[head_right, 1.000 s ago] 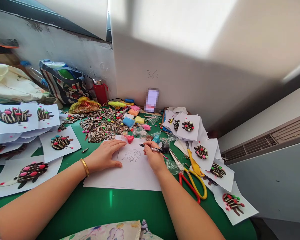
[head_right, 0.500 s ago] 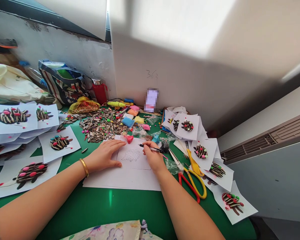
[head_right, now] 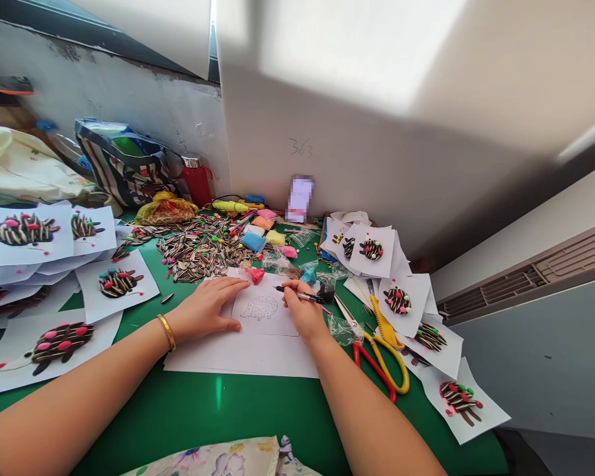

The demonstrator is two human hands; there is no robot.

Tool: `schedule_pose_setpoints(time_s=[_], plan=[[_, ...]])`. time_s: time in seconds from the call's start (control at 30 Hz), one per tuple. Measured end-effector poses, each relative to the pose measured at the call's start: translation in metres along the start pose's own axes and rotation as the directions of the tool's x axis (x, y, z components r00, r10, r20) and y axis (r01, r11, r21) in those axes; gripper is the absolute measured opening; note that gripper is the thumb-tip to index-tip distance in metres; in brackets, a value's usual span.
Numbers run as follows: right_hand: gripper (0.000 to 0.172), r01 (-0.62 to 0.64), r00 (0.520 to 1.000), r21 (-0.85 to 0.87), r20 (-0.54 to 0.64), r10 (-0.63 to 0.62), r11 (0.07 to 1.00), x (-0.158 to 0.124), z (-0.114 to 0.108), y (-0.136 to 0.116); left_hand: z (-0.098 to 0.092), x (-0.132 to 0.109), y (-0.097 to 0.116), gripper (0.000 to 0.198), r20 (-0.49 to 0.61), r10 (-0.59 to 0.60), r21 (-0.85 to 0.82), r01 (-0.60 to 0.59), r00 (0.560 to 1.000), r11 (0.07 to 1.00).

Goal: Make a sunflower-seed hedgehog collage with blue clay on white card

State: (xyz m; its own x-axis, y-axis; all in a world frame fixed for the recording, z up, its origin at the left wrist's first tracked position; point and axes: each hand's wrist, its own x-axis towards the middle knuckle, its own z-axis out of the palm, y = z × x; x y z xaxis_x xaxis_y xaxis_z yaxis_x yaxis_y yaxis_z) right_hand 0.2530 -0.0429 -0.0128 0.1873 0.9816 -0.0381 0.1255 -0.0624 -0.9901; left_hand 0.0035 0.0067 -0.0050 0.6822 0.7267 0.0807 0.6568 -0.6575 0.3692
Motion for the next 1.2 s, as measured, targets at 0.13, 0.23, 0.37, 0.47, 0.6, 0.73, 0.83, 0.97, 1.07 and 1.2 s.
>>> schedule_pose_setpoints(time_s=[0.13, 0.23, 0.37, 0.47, 0.6, 0.73, 0.83, 0.97, 1.07, 1.2], plan=[[0.028, -0.001, 1.0, -0.007, -0.002, 0.001, 1.0, -0.001, 0.0, 0.0, 0.0, 0.0, 0.0, 0.088, -0.005, 0.009, -0.005, -0.009, 1.0, 1.0], [0.028, 0.0, 1.0, -0.004, -0.009, 0.0, 1.0, -0.001, 0.0, 0.0, 0.0, -0.001, 0.0, 0.087, -0.007, 0.003, -0.002, -0.003, 1.0, 1.0], [0.028, 0.009, 1.0, -0.004, -0.004, -0.009, 1.0, 0.0, 0.0, 0.001, 0.0, -0.001, 0.0, 0.087, -0.011, -0.004, 0.006, 0.004, 1.0, 1.0], [0.027, 0.017, 1.0, -0.005, -0.003, -0.017, 1.0, 0.0, -0.001, 0.002, 0.001, -0.001, -0.001, 0.088, -0.01, 0.002, 0.008, -0.002, 1.0, 1.0], [0.025, 0.016, 1.0, -0.009, -0.002, -0.016, 1.0, 0.0, -0.001, 0.001, 0.002, -0.001, -0.002, 0.087, -0.01, 0.009, 0.011, -0.009, 1.0, 1.0], [0.022, 0.025, 1.0, -0.013, -0.002, -0.025, 1.0, 0.0, -0.001, 0.001, 0.001, 0.0, -0.002, 0.086, -0.009, 0.015, 0.014, -0.015, 1.0, 1.0], [0.021, 0.044, 0.999, -0.062, -0.011, -0.045, 0.997, 0.0, -0.001, 0.0, 0.001, -0.001, -0.001, 0.085, -0.004, 0.01, 0.016, -0.01, 1.0, 1.0], [0.023, 0.103, 0.994, -0.168, -0.016, -0.107, 0.98, -0.002, -0.001, -0.003, 0.0, -0.001, -0.001, 0.083, -0.002, 0.009, 0.023, -0.009, 1.0, 1.0], [0.026, 0.154, 0.988, -0.162, 0.038, -0.149, 0.975, -0.004, 0.0, -0.007, 0.0, -0.001, -0.001, 0.082, -0.004, 0.013, 0.023, -0.013, 1.0, 1.0], [0.027, 0.196, 0.976, -0.124, 0.122, -0.181, 0.973, -0.007, 0.0, -0.012, 0.0, -0.001, 0.0, 0.081, -0.003, 0.018, 0.017, -0.018, 1.0, 1.0]])
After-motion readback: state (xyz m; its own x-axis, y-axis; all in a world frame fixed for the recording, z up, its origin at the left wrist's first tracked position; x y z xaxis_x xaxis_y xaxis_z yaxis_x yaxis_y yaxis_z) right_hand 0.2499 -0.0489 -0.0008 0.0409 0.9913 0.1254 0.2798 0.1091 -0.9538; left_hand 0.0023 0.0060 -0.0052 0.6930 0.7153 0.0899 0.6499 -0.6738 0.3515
